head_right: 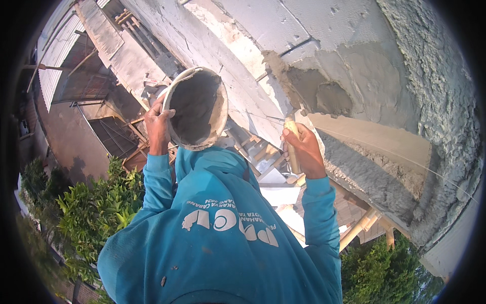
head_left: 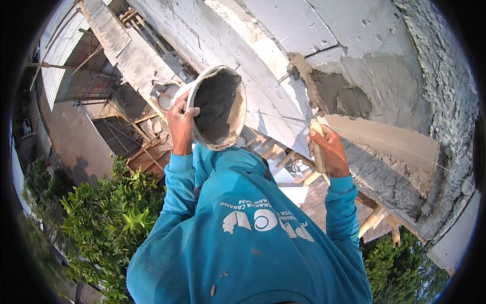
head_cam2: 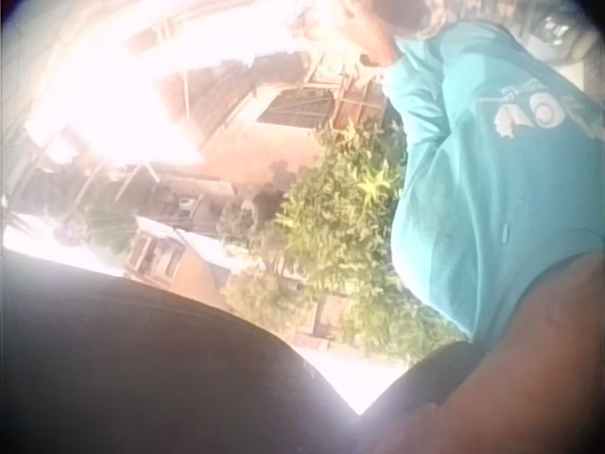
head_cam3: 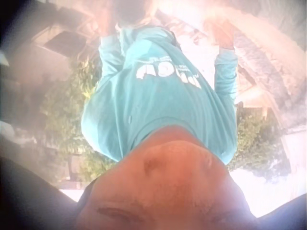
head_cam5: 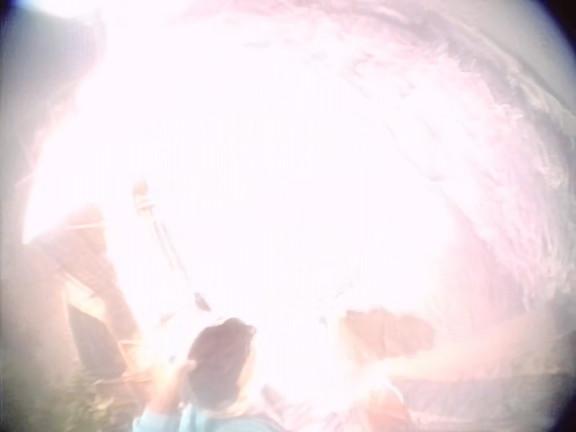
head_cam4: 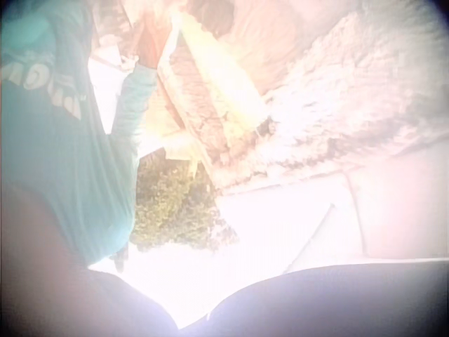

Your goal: The person scoops cement from a bucket with a trowel and applies it to a wall surface, smoothing it in place. The person repeatedly transfers material from the bucket to the wall and spreads it with the trowel.

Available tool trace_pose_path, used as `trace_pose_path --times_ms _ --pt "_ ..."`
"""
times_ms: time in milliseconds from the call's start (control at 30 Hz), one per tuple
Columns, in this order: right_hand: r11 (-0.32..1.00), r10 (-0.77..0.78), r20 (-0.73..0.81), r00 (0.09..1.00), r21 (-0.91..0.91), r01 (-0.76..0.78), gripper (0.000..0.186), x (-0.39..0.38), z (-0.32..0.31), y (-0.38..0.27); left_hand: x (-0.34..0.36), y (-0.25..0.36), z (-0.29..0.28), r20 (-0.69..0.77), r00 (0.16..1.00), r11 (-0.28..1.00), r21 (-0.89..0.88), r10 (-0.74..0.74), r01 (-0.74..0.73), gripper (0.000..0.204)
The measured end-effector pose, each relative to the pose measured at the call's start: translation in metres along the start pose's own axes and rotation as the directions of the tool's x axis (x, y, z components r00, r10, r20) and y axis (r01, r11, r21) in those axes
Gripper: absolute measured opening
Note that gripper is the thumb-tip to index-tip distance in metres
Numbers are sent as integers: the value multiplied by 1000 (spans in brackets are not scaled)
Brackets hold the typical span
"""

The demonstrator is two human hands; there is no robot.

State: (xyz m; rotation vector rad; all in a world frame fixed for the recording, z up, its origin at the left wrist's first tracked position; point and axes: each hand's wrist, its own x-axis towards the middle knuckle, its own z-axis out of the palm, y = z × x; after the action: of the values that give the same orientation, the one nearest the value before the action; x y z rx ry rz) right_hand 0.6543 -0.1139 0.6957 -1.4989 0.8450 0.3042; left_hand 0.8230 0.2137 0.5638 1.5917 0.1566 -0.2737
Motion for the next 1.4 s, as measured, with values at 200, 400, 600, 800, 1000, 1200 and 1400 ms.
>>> trace_pose_path --times_ms 200,400,600,800,1000,1200,1400 --pt "991 65 -14 998 116 -63 34 -6 -24 -54 12 -23 -16 -68 997 1000 -22 21 -23 45" --pt "978 -156 -193 969 -168 124 41 -20 -10 -31 17 -18 -20 -125 992 996 -81 22 -32 23" --pt "906 -390 -335 858 -307 291 39 -8 9 22 14 3 -24 -169 985 991 -136 -38 15 21" --pt "886 -420 -224 879 -312 344 31 4 47 60 13 -8 -50 -235 969 980 -199 -79 32 26" --pt "934 -315 -211 925 103 342 26 11 104 109 4 6 -66 -229 973 964 -266 -39 -24 46" --pt "945 -136 -159 978 275 176 27 17 117 109 11 19 -92 -229 972 977 -215 -51 1 64" --pt "1000 -2 -106 994 29 5 50 -18 60 42 47 13 -112 -176 981 979 -197 -87 51 66"
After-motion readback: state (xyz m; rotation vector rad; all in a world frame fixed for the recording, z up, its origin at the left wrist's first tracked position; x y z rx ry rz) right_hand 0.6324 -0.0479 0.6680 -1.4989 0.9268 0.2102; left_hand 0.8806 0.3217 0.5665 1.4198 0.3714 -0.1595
